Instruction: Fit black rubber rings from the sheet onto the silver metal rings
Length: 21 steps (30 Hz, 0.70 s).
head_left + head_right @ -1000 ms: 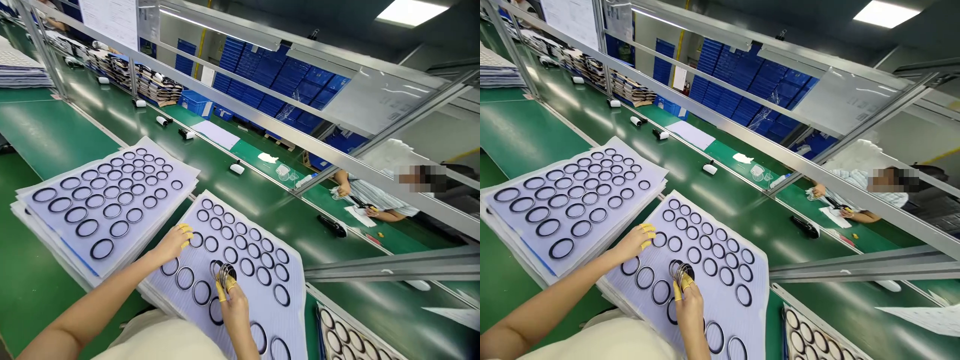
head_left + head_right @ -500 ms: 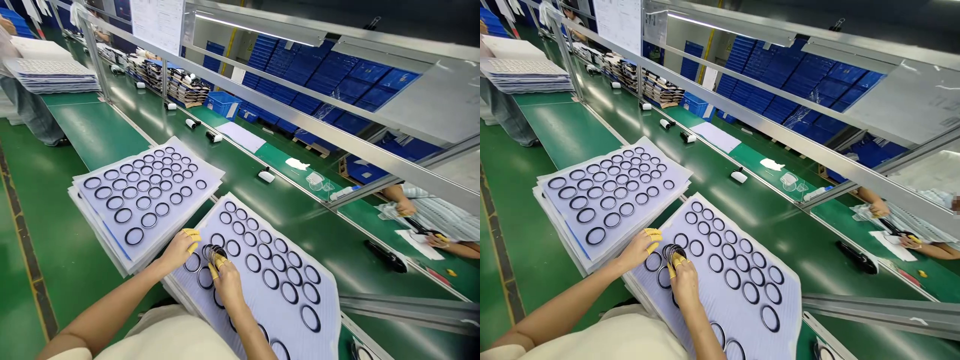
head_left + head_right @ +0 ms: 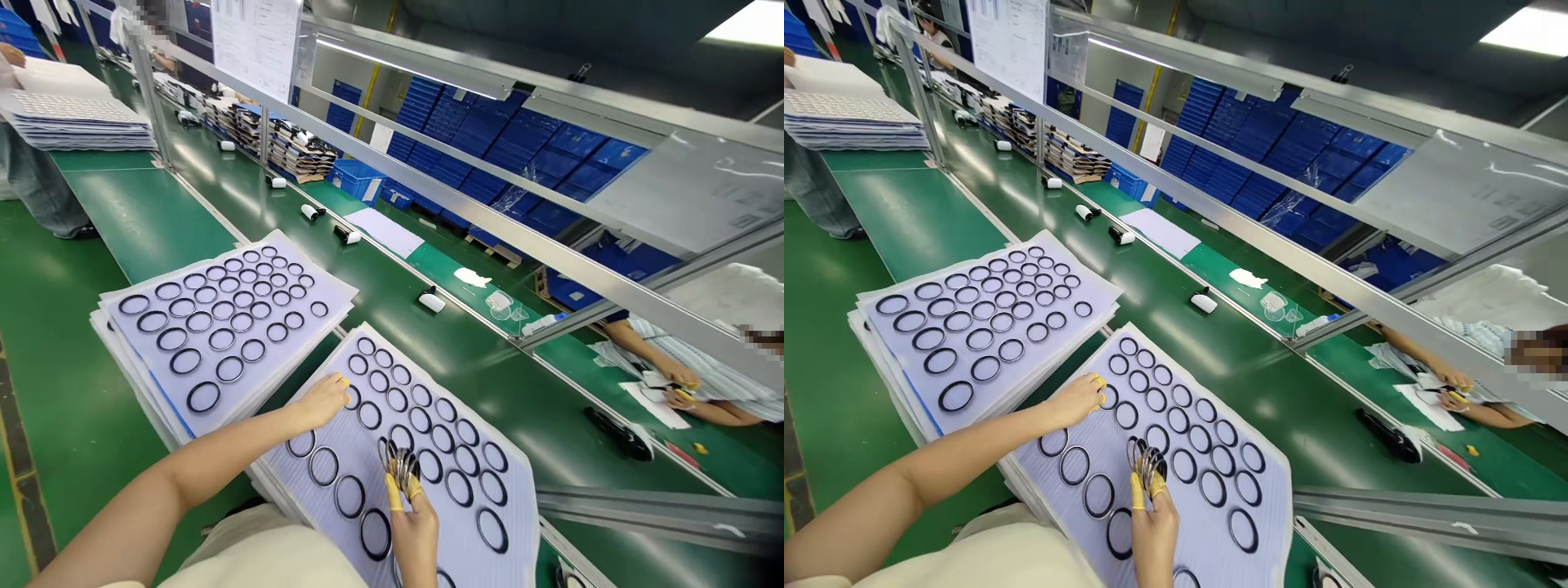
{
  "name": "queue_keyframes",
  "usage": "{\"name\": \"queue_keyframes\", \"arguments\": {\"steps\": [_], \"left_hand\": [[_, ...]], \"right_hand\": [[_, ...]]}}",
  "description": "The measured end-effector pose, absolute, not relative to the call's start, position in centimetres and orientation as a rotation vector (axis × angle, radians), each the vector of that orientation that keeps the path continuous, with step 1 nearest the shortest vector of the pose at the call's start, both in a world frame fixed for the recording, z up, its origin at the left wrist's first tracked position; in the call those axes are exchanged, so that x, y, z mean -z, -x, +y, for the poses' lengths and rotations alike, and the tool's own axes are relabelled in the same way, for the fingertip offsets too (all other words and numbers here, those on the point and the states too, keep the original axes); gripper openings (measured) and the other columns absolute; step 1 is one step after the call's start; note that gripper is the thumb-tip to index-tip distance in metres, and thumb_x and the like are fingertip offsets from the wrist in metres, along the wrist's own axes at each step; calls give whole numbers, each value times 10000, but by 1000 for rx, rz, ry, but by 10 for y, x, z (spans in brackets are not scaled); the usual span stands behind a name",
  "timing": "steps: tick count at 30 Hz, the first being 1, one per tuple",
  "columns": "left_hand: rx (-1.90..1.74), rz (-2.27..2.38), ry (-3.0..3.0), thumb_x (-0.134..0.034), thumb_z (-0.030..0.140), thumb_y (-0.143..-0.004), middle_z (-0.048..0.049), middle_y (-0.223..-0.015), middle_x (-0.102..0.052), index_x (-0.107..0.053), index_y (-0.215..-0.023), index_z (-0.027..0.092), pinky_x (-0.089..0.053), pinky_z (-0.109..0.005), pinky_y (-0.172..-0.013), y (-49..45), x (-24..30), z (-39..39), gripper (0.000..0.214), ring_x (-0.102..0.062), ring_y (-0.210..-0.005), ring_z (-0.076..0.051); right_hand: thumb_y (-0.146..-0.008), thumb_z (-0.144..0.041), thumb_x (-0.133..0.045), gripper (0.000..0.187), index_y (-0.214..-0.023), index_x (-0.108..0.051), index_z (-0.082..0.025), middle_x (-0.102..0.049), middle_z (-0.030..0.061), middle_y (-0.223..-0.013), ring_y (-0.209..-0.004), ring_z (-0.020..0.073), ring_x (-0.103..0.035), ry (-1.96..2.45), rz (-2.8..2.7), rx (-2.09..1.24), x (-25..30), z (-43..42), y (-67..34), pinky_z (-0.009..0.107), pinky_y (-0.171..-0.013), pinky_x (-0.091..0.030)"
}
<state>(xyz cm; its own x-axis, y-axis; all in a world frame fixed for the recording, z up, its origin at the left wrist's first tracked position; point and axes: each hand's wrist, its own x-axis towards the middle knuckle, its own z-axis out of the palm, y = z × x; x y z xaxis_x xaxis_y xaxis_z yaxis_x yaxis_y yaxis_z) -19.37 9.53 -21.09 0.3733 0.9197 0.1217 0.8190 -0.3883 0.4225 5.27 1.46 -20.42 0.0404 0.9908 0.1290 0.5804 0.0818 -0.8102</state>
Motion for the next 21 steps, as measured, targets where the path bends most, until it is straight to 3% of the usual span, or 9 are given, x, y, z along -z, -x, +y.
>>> {"name": "queue_keyframes", "arguments": {"steps": [3, 8, 11, 14, 21], "left_hand": [[-489, 1491, -2391, -578, 175, -896, -60, -1022, -609, -627, -855, 135, -459, -399, -866, 189, 208, 102, 77, -551, -1004, -215], [-509, 1357, -2437, -713, 148, -773, -86, -963, -605, -660, -782, 160, -434, -372, -826, 171, 205, 103, 55, -524, -982, -256], [-555, 1345, -2410, -687, 135, -793, -84, -931, -609, -662, -738, 163, -434, -369, -827, 159, 204, 109, 67, -525, -971, -251], [-668, 1424, -2332, -663, 149, -819, -92, -1015, -614, -684, -826, 161, -441, -385, -858, 157, 196, 117, 26, -522, -1007, -258], [-1034, 1740, -2020, -497, 157, -916, -80, -1154, -584, -656, -1047, 189, -435, -426, -977, 202, 185, 88, 208, -512, -1079, -224]], "right_hand": [[-760, -564, -632, 471, -949, -762, -153, -772, 151, -994, -945, 334, -714, 1635, -1532, -680, 204, 7, -63, 428, -849, -560], [-765, -585, -621, 481, -937, -764, -160, -780, 146, -962, -917, 330, -721, 1654, -1511, -652, 211, -1, -67, 423, -814, -572], [-775, -551, -622, 443, -945, -764, -167, -773, 151, -988, -929, 329, -718, 1596, -1615, -654, 215, -1, -62, 441, -832, -570], [-804, -474, -612, 355, -939, -771, -187, -774, 146, -979, -922, 325, -719, 1496, -1774, -657, 215, 6, -52, 459, -837, -568], [-849, -309, -577, 250, -1006, -756, -232, -760, 111, -1055, -945, 299, -704, 1280, -2074, -644, 214, 39, 4, 463, -856, -554]]}}
